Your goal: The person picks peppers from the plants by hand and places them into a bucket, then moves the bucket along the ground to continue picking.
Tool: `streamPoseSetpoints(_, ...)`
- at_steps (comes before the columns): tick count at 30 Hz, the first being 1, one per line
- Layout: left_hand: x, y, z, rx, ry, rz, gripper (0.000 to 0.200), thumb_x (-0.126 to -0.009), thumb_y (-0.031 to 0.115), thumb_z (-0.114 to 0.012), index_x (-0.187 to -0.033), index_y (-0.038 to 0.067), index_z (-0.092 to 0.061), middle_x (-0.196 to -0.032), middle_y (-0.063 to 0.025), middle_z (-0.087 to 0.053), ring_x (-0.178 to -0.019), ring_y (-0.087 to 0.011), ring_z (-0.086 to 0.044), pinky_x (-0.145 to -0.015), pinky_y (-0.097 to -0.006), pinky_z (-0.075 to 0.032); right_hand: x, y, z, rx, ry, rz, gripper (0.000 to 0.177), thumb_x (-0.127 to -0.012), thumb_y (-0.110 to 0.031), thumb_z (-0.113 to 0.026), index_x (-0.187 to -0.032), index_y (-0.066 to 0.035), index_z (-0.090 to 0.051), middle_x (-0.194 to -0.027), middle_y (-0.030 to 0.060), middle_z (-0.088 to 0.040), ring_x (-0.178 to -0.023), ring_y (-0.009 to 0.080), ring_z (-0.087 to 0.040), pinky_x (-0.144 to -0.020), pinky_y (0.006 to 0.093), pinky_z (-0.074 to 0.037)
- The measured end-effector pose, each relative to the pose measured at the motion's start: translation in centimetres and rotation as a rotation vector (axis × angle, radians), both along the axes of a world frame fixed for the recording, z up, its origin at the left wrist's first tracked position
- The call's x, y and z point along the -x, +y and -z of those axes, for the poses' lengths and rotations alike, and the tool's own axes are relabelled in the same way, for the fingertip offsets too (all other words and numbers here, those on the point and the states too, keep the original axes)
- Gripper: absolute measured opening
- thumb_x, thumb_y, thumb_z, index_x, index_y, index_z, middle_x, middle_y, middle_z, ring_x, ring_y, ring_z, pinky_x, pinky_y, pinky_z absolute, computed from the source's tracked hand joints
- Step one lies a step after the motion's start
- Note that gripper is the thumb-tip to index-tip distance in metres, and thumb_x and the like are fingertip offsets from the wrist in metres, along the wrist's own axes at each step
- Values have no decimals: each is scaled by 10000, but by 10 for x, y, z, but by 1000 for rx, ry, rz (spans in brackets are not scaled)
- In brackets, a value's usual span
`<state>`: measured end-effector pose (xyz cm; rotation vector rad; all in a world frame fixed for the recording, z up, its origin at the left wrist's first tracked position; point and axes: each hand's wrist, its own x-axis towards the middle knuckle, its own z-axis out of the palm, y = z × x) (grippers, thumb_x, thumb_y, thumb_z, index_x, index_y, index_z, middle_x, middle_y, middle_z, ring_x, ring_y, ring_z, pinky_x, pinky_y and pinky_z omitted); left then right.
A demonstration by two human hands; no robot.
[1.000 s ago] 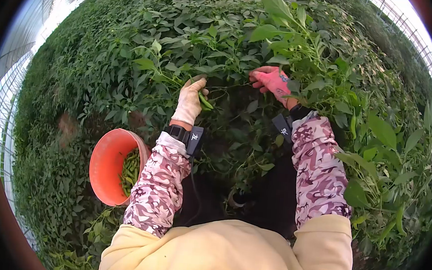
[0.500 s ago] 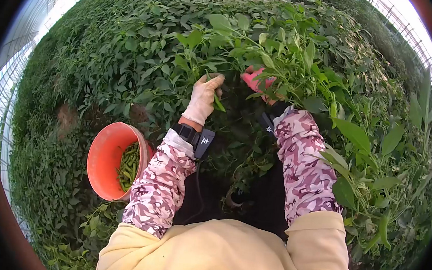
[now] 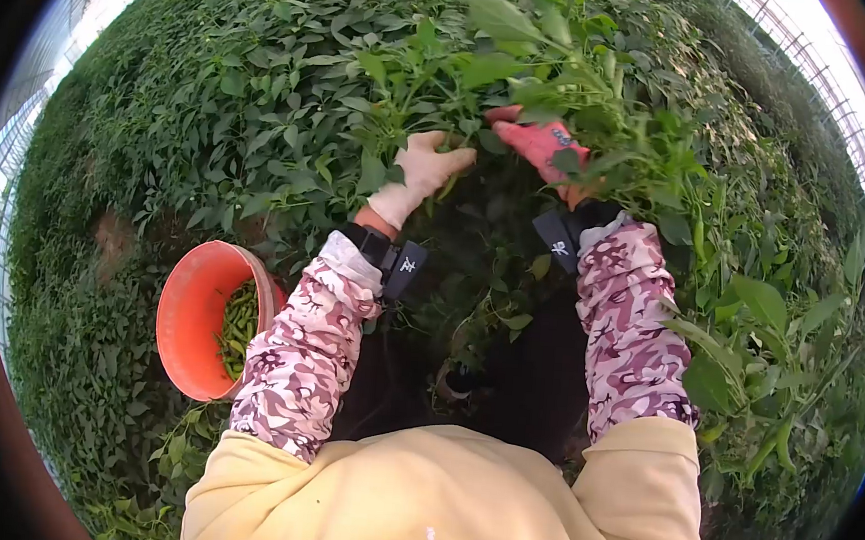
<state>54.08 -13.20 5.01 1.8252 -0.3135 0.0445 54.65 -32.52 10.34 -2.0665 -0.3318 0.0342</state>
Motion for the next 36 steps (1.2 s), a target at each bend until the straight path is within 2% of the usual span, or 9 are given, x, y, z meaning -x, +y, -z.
streamPoseSetpoints(3,3,34,-13,421,354,291,304,-798,254,-619,-972,6,-603,-692,-58,-625,-516,-66,-510,-475,-178,-387,-6,-49,7,-301,186,142,302,-835,-288,-563,-1041,-72,-608,-930,44,-641,-808,135,-598,-702,283,-454)
streamPoseSetpoints(7,7,64,-14,793,313,454,254,-825,272,-571,-887,28,-539,-690,-53,-563,-526,-118,-496,-484,-205,-388,-3,-65,19,262,435,61,293,-794,-271,-596,-978,-44,-610,-896,61,-643,-797,165,-606,-670,305,-466)
streamPoseSetpoints(9,14,59,-11,799,249,536,271,-808,290,-584,-881,37,-522,-707,-58,-573,-529,-131,-500,-492,-215,-393,-8,-65,32,590,435,-3,301,-773,-268,-612,-955,-28,-607,-884,85,-643,-797,194,-612,-667,320,-470)
streamPoseSetpoints(11,31,44,-12,637,320,508,304,-790,301,-604,-911,38,-513,-742,-73,-593,-563,-144,-538,-515,-229,-427,-18,-61,46,670,-174,-85,322,-740,-252,-611,-959,-17,-599,-881,136,-634,-816,263,-607,-692,337,-470)
streamPoseSetpoints(19,30,-23,1,406,243,480,234,-791,136,-640,-951,17,-517,-787,-71,-599,-658,-146,-589,-602,-268,-490,2,-21,22,529,141,98,549,-679,-290,-632,-1144,-23,-516,-985,201,-602,-917,326,-577,-759,356,-459)
streamPoseSetpoints(25,31,-9,3,451,250,474,231,-805,181,-636,-923,13,-529,-845,-80,-600,-690,-143,-589,-604,-252,-472,-2,-43,30,686,-294,213,453,-719,-292,-659,-1016,41,-579,-863,129,-639,-730,218,-590,-678,319,-467)
streamPoseSetpoints(30,35,-24,0,209,462,258,294,-795,245,-668,-960,25,-560,-858,-60,-617,-658,-132,-569,-636,-245,-460,31,-25,22,167,113,-60,396,-753,-231,-637,-1051,23,-581,-820,82,-627,-716,137,-569,-661,257,-459)
streamPoseSetpoints(33,36,-46,25,754,445,235,316,-801,253,-659,-992,16,-574,-847,-51,-620,-642,-141,-572,-577,-258,-460,53,4,21,526,-324,-138,386,-802,-262,-577,-1075,10,-572,-930,143,-612,-846,223,-581,-746,312,-452)
streamPoseSetpoints(36,45,-37,31,816,425,237,268,-808,211,-633,-985,15,-590,-828,-59,-616,-628,-155,-581,-595,-289,-487,45,-5,17,287,-86,-354,382,-839,-263,-525,-1112,1,-557,-986,172,-594,-927,259,-570,-792,338,-439)
